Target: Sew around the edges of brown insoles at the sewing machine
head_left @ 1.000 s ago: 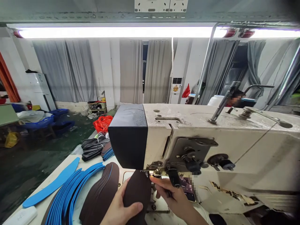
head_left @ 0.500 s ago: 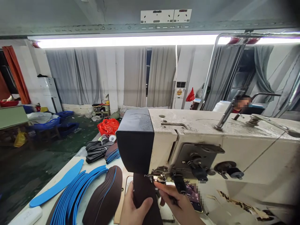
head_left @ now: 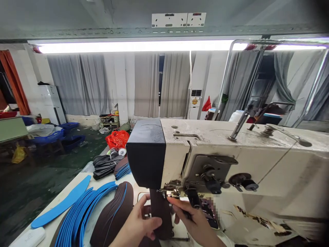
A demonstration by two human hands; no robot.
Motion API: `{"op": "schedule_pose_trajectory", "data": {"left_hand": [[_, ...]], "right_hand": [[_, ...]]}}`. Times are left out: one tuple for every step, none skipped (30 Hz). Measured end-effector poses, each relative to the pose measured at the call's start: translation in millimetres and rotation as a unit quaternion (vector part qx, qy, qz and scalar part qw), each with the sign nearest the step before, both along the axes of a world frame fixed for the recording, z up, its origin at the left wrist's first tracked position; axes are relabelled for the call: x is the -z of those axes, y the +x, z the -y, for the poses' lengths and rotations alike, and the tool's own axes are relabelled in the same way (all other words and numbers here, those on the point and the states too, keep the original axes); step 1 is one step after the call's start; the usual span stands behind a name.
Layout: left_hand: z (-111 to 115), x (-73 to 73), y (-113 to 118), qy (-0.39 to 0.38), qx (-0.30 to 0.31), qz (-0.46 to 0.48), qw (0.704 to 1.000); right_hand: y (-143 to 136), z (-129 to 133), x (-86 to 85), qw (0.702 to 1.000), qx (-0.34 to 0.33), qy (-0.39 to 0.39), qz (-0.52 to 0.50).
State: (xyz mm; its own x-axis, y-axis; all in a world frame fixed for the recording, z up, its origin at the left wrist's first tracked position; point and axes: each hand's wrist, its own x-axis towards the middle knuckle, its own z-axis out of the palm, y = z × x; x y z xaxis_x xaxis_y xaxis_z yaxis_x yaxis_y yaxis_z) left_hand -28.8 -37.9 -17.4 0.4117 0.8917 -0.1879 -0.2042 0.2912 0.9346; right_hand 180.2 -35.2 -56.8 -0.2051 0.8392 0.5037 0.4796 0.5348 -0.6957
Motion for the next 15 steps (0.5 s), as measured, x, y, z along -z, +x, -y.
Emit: {"op": "schedule_pose_trajectory", "data": {"left_hand": [[-2.5,-3.5,-0.8,-0.006,0.004,0.005,1.0],[-4.8,-6.7,-1.2,-0.007,0.003,0.008,1.0],[-7.1,-9.1,-1.2,-0.005,-0.001,0.01,1.0],[-9.3,-10.7,-1.1,0.0,-0.007,0.011,1.0],[-11.7,-11.2,-0.8,0.005,-0.014,0.011,1.0],[-14.1,-10.6,-0.5,0.009,-0.022,0.013,1.0],[-16.5,-9.1,0.0,0.012,-0.028,0.019,0.999],[-18.7,-6.9,0.8,0.014,-0.035,0.027,0.999],[-20.6,-4.3,1.9,0.015,-0.044,0.036,0.998],[-21.9,-1.6,3.4,0.017,-0.056,0.045,0.997],[-22.5,1.0,5.3,0.019,-0.071,0.052,0.996],[-22.2,3.3,7.8,0.021,-0.087,0.061,0.994],[-21.0,5.3,10.6,0.022,-0.105,0.069,0.992],[-19.2,6.9,13.9,0.022,-0.124,0.079,0.989],[-16.7,8.1,17.4,0.022,-0.146,0.092,0.985]], "right_hand": [[-0.9,0.8,-1.7,1.0,0.005,-0.001,-0.004],[-1.6,1.7,-3.2,1.0,0.009,-0.002,-0.006],[-2.1,2.5,-4.5,1.0,0.011,-0.002,-0.008],[-2.4,3.2,-5.4,1.0,0.011,-0.003,-0.009],[-2.5,3.6,-5.8,1.0,0.01,-0.007,-0.009],[-2.3,3.6,-5.7,1.0,0.009,-0.009,-0.009],[-2.0,3.3,-5.3,1.0,0.004,-0.008,-0.009],[-1.5,2.7,-4.5,1.0,0.0,-0.005,-0.008],[-1.0,1.8,-3.5,1.0,-0.003,-0.001,-0.006],[-0.5,0.8,-2.5,1.0,-0.005,0.002,-0.001],[-0.1,-0.1,-1.7,1.0,-0.005,0.005,0.005],[0.1,-0.9,-1.3,1.0,-0.002,0.007,0.011],[0.0,-1.3,-1.3,1.0,0.001,0.009,0.017],[-0.2,-1.3,-1.8,1.0,0.003,0.011,0.022],[-0.7,-0.9,-2.9,1.0,0.005,0.013,0.024]]}}
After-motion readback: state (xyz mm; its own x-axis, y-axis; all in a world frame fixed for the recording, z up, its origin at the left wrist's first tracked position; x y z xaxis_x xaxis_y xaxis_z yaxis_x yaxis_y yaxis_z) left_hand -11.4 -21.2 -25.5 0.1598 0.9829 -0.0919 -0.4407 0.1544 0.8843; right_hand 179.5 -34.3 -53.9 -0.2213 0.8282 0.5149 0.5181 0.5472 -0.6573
